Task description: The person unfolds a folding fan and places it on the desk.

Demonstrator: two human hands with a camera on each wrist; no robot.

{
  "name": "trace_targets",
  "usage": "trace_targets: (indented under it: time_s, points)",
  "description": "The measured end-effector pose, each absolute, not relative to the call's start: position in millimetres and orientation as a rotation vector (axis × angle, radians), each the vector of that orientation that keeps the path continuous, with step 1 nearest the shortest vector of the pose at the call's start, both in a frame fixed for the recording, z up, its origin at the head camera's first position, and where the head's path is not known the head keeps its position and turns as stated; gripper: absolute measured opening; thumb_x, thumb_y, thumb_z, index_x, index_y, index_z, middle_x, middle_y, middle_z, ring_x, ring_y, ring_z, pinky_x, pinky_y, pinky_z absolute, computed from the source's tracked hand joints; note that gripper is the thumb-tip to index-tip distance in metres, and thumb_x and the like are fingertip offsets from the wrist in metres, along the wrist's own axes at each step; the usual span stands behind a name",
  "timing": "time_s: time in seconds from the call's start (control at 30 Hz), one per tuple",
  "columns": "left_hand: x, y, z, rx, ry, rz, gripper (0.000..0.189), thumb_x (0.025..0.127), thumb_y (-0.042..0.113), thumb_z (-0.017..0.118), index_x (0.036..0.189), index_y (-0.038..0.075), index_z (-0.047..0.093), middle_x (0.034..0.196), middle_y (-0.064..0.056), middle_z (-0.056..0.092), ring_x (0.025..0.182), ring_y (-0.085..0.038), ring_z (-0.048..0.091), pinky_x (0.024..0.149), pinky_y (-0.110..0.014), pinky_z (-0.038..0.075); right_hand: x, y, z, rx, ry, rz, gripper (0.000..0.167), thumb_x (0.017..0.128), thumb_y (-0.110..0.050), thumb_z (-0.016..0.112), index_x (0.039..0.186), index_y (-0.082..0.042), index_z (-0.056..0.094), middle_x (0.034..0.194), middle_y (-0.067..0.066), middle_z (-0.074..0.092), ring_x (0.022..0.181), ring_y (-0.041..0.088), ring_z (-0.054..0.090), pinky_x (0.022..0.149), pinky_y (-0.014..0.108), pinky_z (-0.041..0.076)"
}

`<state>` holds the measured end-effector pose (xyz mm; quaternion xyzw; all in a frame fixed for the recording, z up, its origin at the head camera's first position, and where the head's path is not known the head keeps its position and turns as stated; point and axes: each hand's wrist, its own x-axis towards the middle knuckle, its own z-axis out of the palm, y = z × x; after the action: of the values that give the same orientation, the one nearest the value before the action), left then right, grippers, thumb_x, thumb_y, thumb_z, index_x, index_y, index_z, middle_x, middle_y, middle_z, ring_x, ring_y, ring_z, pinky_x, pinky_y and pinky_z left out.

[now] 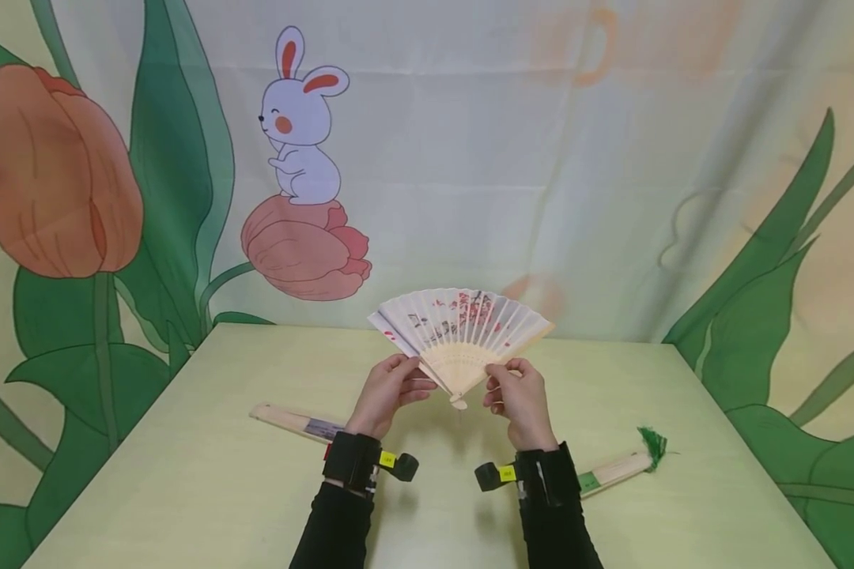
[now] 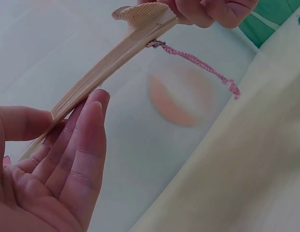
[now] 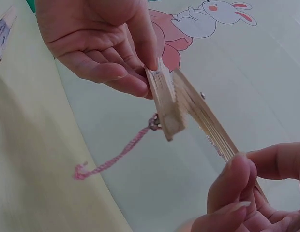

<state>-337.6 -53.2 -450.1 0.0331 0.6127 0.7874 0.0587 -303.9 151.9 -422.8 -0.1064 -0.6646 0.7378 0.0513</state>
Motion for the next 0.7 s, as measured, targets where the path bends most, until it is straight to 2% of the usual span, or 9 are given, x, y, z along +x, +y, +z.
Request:
trace_targets:
  time_s: [0.3,0.7]
  points:
    - [-338.4,-54.6,-451.2,0.101,1.827,2.399,0.024,0.109,0.017,0.054,0.119,-0.004,0.062,0.089,-0.007,0.074,0.078,-0.014,0.076,0.070,-0.024,0.062,-303.1,151.8,-423.5,-0.342,-1.998,2.251,0.017,0.101,-0.011,0.062,0.100,-0.006,0.046,0.073,0.001,0.059,0.053,0.012,0.058,0.049,0.022,0.044]
    - [-338.9,-55.7,-450.5,0.108,1.778,2.434,0.026,0.109,0.017,0.054,0.124,-0.004,0.061,0.091,-0.007,0.073,0.080,-0.014,0.076,0.072,-0.025,0.062,-304.2,152.1,-423.1,-0.375,-1.879,2.296,0.016,0.100,-0.011,0.061,0.102,-0.007,0.045,0.076,0.002,0.058,0.051,0.010,0.059,0.048,0.020,0.043]
